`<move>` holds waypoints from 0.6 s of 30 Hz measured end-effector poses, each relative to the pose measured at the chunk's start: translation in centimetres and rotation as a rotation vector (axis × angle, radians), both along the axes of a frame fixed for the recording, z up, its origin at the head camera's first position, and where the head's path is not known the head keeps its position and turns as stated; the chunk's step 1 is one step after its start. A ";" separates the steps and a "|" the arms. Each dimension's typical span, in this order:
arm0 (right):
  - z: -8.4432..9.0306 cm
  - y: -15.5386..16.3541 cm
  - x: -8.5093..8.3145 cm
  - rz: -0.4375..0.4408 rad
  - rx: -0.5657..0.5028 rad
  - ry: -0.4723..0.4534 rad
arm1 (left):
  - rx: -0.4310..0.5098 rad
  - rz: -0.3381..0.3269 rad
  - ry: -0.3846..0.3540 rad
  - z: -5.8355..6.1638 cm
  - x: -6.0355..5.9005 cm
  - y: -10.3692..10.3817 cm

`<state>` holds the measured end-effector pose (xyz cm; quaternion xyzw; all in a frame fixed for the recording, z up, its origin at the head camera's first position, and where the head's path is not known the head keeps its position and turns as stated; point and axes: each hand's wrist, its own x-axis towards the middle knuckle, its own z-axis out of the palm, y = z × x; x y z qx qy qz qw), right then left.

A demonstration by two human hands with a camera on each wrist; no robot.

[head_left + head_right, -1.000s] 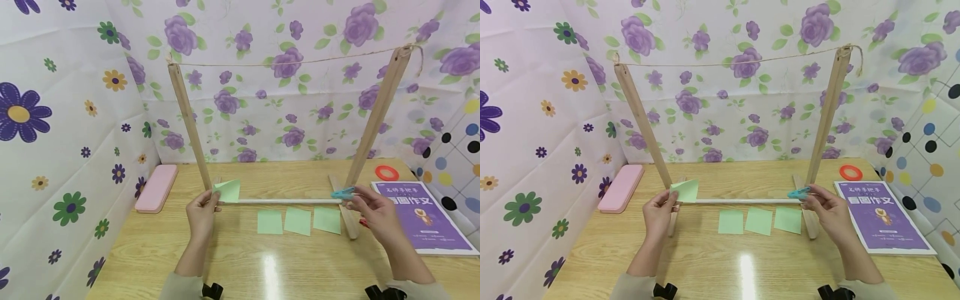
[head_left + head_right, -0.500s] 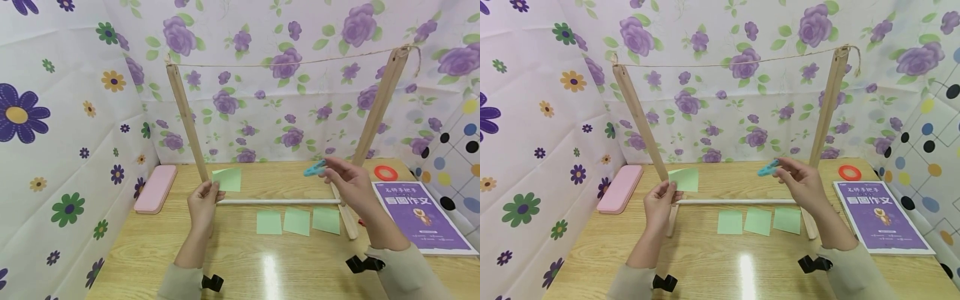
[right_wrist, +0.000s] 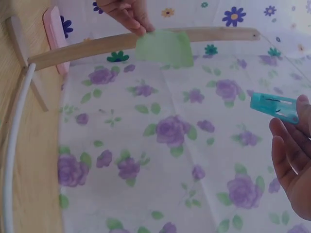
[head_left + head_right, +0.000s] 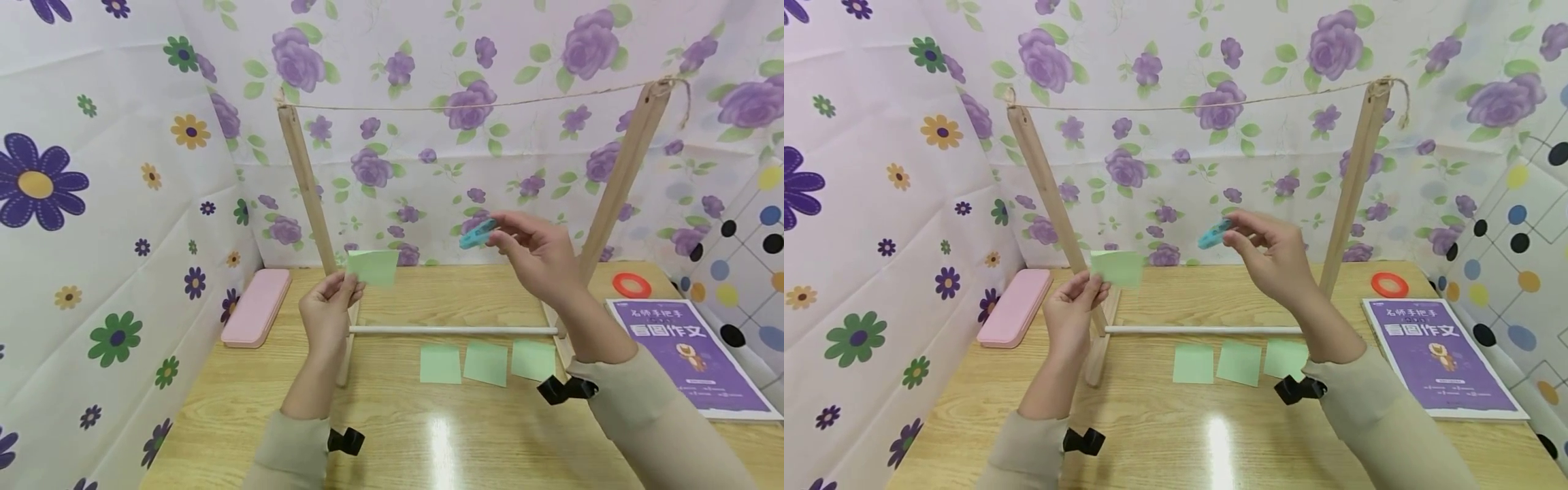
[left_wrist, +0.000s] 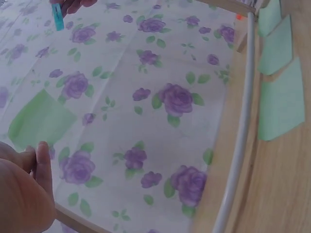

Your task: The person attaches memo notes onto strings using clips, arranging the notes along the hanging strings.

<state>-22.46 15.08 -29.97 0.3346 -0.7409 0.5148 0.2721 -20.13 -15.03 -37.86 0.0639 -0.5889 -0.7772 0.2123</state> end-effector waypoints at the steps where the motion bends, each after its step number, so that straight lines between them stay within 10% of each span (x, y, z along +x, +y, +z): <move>1: 0.5 -0.3 -0.1 0.010 -0.002 0.013 | 0.011 0.003 0.006 0.3 -0.1 0.1; 18: 9.6 -5.4 -0.6 0.027 0.065 0.341 | 0.021 0.006 0.164 5.7 -0.9 -0.3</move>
